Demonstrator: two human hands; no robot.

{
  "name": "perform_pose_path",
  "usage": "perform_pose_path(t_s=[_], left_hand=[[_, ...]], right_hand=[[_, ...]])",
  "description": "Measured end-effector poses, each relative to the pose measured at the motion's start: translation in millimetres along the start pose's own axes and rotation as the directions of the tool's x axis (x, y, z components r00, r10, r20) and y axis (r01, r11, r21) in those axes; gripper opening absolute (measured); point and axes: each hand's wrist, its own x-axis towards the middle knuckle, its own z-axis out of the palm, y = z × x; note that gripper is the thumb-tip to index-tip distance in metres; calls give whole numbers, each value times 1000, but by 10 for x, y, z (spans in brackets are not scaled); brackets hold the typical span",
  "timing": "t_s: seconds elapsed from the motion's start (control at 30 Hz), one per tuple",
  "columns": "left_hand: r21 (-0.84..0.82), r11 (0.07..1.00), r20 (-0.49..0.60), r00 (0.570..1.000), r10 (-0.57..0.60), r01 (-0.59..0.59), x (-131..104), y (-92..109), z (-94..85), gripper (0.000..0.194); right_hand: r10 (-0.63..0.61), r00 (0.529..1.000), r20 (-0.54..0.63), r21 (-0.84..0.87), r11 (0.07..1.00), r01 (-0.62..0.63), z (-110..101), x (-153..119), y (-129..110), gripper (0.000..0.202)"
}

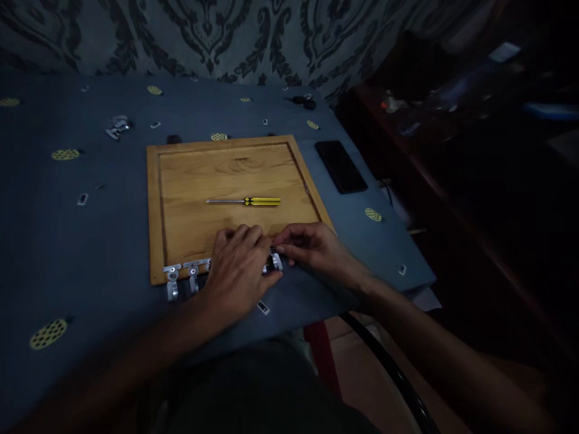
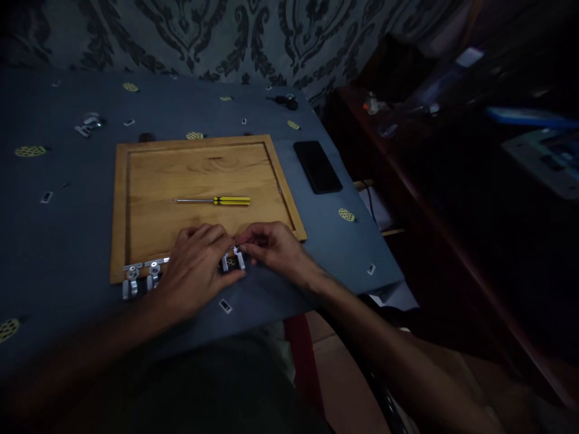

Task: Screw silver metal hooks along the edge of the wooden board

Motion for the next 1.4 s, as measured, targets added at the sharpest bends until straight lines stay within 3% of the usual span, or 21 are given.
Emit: perform_pose_path(t_s=[0.23, 0.57, 0.9, 1.23, 1.4], left_hand=[[-30, 1000, 21, 1000, -4, 5, -4, -2, -12, 36], [-44, 999, 4, 1000, -10, 10, -3, -3, -9, 37], [-39, 999, -58, 998, -10, 7, -7, -22, 49, 34], [-34, 999, -44, 999, -6, 4, -1, -11, 9, 30], [-28, 1000, -53, 999, 2, -3, -8, -20, 23, 30]], right_hand=[[81, 997, 9, 39, 996, -81, -6, 63, 0, 40], [59, 998, -36, 12, 998, -59, 51, 73, 5, 41], [-124, 975, -186, -156, 983, 95, 158, -38, 138, 42], [-294, 929, -226, -397, 898, 188, 172, -172, 194, 32], [-526, 838, -145, -611, 714, 342, 142, -279, 272, 20]])
